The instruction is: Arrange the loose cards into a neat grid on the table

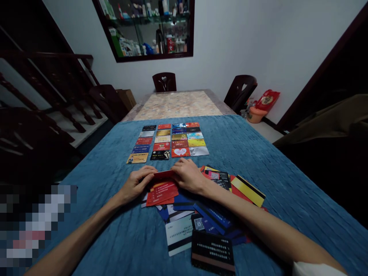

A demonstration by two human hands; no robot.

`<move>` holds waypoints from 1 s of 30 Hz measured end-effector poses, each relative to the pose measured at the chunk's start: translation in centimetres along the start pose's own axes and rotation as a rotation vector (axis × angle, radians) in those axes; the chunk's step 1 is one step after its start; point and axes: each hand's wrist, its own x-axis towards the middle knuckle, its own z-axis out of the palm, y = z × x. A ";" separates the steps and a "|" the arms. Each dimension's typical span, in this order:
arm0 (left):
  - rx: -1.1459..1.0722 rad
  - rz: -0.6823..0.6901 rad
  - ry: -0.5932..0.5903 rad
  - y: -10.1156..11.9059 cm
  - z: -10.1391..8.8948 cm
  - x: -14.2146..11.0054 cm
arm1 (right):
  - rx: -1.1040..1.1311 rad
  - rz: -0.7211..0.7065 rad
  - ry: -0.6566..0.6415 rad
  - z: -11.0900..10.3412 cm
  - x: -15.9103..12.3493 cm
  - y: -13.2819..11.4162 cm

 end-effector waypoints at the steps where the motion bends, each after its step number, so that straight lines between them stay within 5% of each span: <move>1: -0.004 -0.008 0.001 0.0 0.0 0.0 | 0.001 0.004 -0.001 0.0 0.0 0.0; 17: 0.027 0.020 -0.004 0.8 -0.1 0.2 | 0.234 0.048 0.325 -1.3 0.8 -1.5; 21: 0.056 0.039 0.016 1.1 -0.2 0.2 | 0.086 -0.011 0.339 -1.5 1.3 -1.8; 30: 0.114 0.100 0.266 1.6 -1.1 0.1 | -0.317 -0.280 0.263 -2.9 4.4 -2.7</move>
